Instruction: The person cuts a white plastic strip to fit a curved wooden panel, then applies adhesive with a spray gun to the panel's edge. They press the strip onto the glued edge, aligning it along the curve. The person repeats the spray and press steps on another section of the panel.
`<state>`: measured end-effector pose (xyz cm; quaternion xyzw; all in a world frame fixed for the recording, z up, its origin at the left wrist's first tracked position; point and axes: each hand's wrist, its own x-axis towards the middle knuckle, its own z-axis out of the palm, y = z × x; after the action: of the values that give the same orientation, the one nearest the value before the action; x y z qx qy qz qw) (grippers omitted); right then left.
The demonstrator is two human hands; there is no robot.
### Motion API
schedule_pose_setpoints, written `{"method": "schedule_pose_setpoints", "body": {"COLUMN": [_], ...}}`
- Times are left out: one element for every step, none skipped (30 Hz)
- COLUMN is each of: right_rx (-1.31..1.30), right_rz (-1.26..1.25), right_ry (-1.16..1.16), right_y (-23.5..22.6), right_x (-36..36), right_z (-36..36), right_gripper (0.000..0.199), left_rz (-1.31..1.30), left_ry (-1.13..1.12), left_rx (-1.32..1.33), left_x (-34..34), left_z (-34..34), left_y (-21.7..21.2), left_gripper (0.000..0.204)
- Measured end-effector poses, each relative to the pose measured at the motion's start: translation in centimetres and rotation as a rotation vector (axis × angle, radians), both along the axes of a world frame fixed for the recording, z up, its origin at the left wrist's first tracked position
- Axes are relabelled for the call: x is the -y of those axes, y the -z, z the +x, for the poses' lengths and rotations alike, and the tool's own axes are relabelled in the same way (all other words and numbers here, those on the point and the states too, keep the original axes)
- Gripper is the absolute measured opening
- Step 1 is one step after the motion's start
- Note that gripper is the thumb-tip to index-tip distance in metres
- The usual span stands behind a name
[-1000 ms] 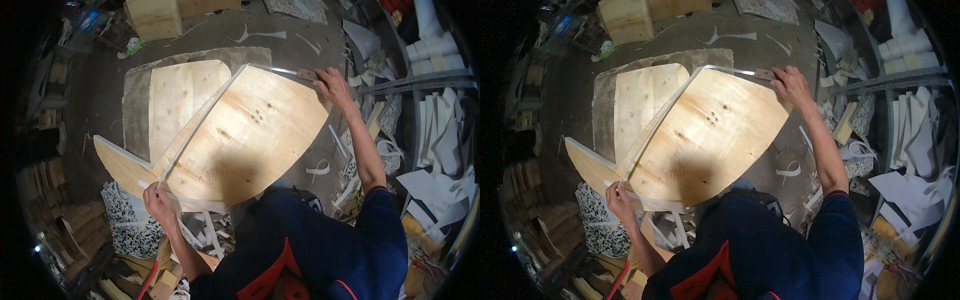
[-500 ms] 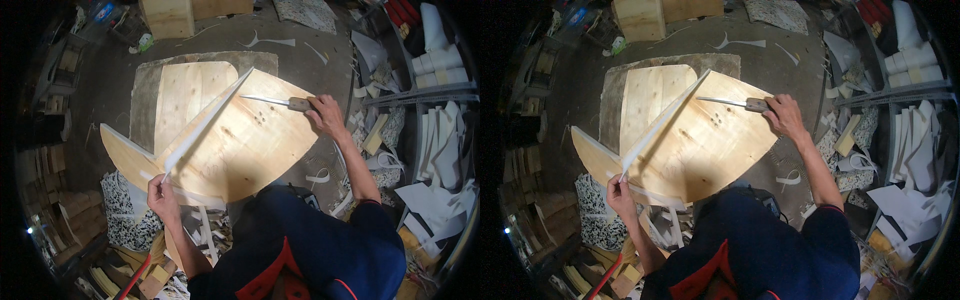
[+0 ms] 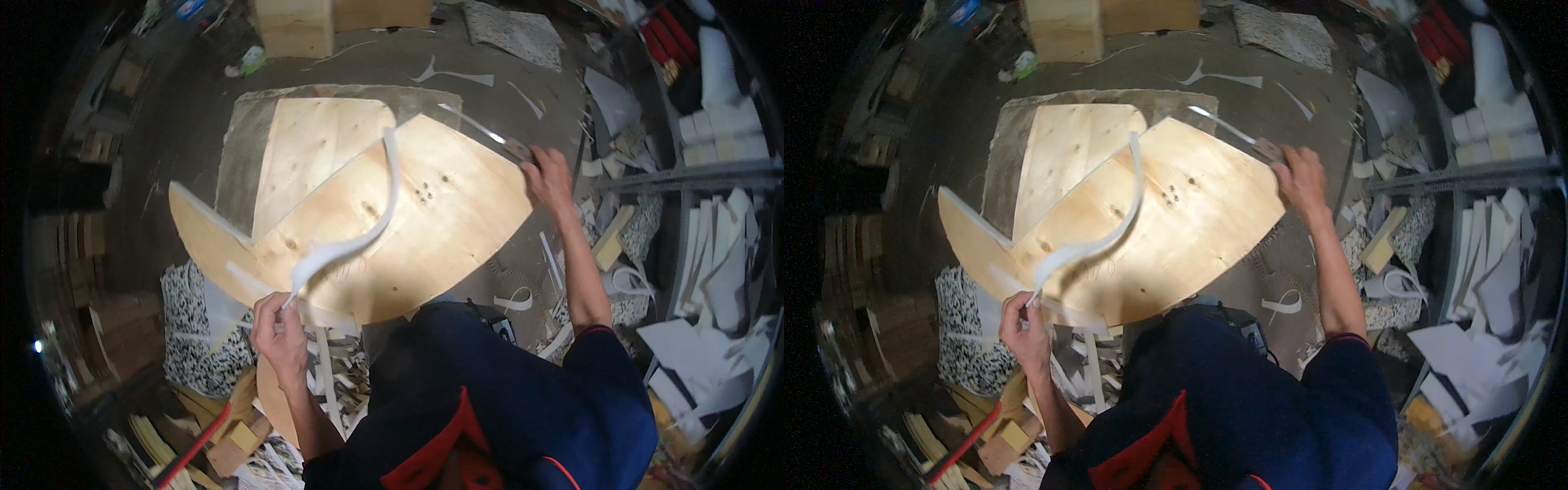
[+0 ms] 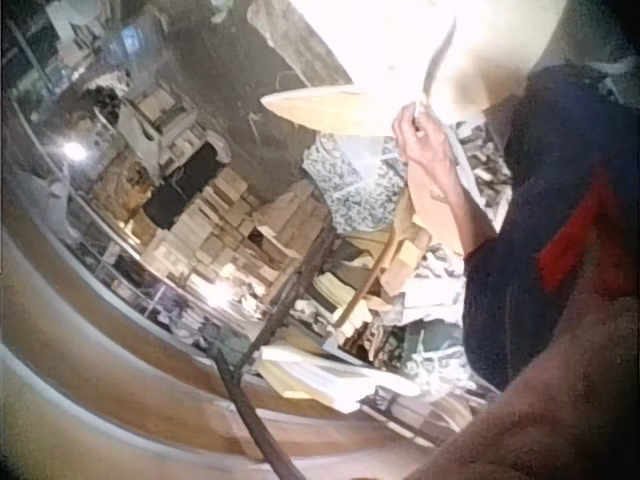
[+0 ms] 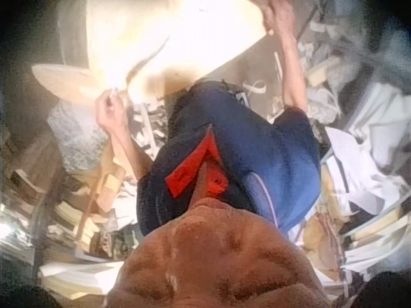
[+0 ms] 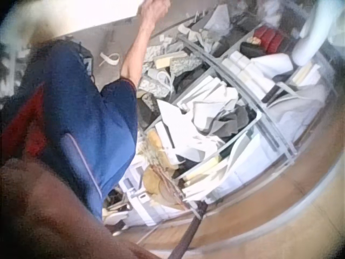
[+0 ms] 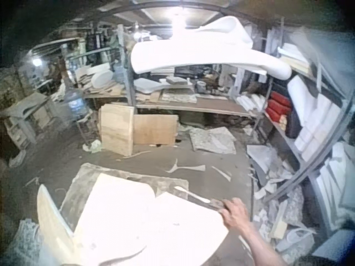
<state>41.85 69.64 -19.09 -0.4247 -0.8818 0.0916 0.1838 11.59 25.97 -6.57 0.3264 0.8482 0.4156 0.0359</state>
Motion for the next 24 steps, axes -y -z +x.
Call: {"method": "schedule_pose_setpoints", "body": {"right_rx": [-0.013, -0.037, -0.098, -0.127, -0.154, -0.182, -0.17, -0.154, -0.133, -0.137, -0.095, -0.045, 0.001, 0.049, 0.047, 0.047, 0.046, -0.032, -0.111, -0.202, -0.223, -0.218, -0.083, -0.064], "right_rz": [-0.008, -0.024, 0.021, -0.015, -0.064, -0.048, -0.065, -0.072, -0.066, -0.067, -0.092, -0.105, -0.117, -0.117, -0.048, 0.026, 0.098, 0.074, 0.041, -0.012, -0.254, -0.36, -0.463, -0.501], "right_ry": [-0.005, -0.029, -0.083, -0.13, -0.151, -0.22, -0.25, -0.272, -0.285, -0.329, -0.326, -0.312, -0.294, -0.263, -0.274, -0.281, -0.286, -0.35, -0.417, -0.489, -0.477, -0.514, -0.552, -0.651], "right_y": [-0.3, -0.8, -0.9, -1.2, -2.1, -1.6, -1.3, -1.4, -1.6, -0.8, -0.7, -0.8, -0.9, -0.4, -0.5, -0.8, -1.1, -1.5, -2.0, -2.4, -3.2, -3.4, -3.6, -3.9], "right_x": [0.3, 0.9, 1.6, 2.4, 3.9, 4.6, 5.9, 7.4, 8.2, 8.7, 9.3, 10.0, 10.3, 10.6, 11.0, 11.3, 11.7, 12.2, 13.5, 15.6, 17.8, 20.5, 22.6, 25.3], "right_z": [1.0, 1.0, 1.0, 1.0, 0.2, -0.2, -1.6, -2.9, -4.0, -4.9, -5.9, -6.7, -7.3, -7.5, -7.7, -7.8, -8.1, -8.7, -9.9, -11.5, -13.1, -15.1, -16.6, -18.2], "right_gripper": [0.04, 0.04, 0.04, 0.039, 0.038, 0.038, 0.039, 0.039, 0.039, 0.041, 0.042, 0.043, 0.044, 0.047, 0.048, 0.048, 0.049, 0.049, 0.049, 0.049, 0.043, 0.034, 0.029, 0.03], "left_rz": [-0.006, -0.031, -0.072, -0.118, -0.13, -0.131, -0.127, -0.168, -0.204, -0.294, -0.385, -0.541, -0.696, -0.851, -0.813, -0.769, -0.721, -0.583, -0.449, -0.303, -0.328, -0.148, -0.147, -0.063], "left_ry": [-0.037, -0.075, -0.122, -0.172, -0.358, -0.535, -0.706, -0.833, -0.946, -1.126, -1.294, -1.326, -1.349, -1.362, -1.245, -1.122, -0.998, -0.952, -0.904, -0.879, -0.773, -0.67, -0.645, -0.668], "left_rx": [0.005, -0.046, -0.107, -0.161, -0.113, -0.07, -0.028, -0.182, -0.331, -0.324, -0.309, -0.235, -0.162, -0.09, -0.188, -0.279, -0.37, -0.188, -0.012, 0.027, 0.047, 0.01, 0.015, 0.324], "left_x": [0.9, 2.4, 3.9, 5.9, 8.3, 11.1, 14.6, 19.5, 25.0, 31.4, 36.1, 37.5, 38.5, 39.2, 39.1, 37.5, 35.7, 31.7, 27.5, 25.9, 21.5, 19.7, 16.8, 14.2], "left_z": [0.2, 0.3, 0.2, 0.1, -0.2, -1.0, -1.6, -2.0, -2.0, -1.5, -0.1, 1.7, 3.0, 3.3, 3.9, 4.1, 3.9, 3.2, 1.8, 0.3, -1.4, -2.8, -4.0, -5.2], "left_y": [0.0, 0.1, 0.2, 0.6, 1.1, 1.7, 2.1, 2.8, 3.6, 4.6, 5.1, 5.7, 6.0, 6.4, 6.9, 7.9, 8.9, 9.0, 8.6, 10.3, 10.4, 11.1, 12.0, 11.5], "left_gripper": [0.008, 0.011, 0.013, 0.015, 0.017, 0.019, 0.021, 0.024, 0.027, 0.026, 0.026, 0.025, 0.024, 0.024, 0.022, 0.02, 0.019, 0.02, 0.021, 0.017, 0.016, 0.016, 0.022, 0.029]}}
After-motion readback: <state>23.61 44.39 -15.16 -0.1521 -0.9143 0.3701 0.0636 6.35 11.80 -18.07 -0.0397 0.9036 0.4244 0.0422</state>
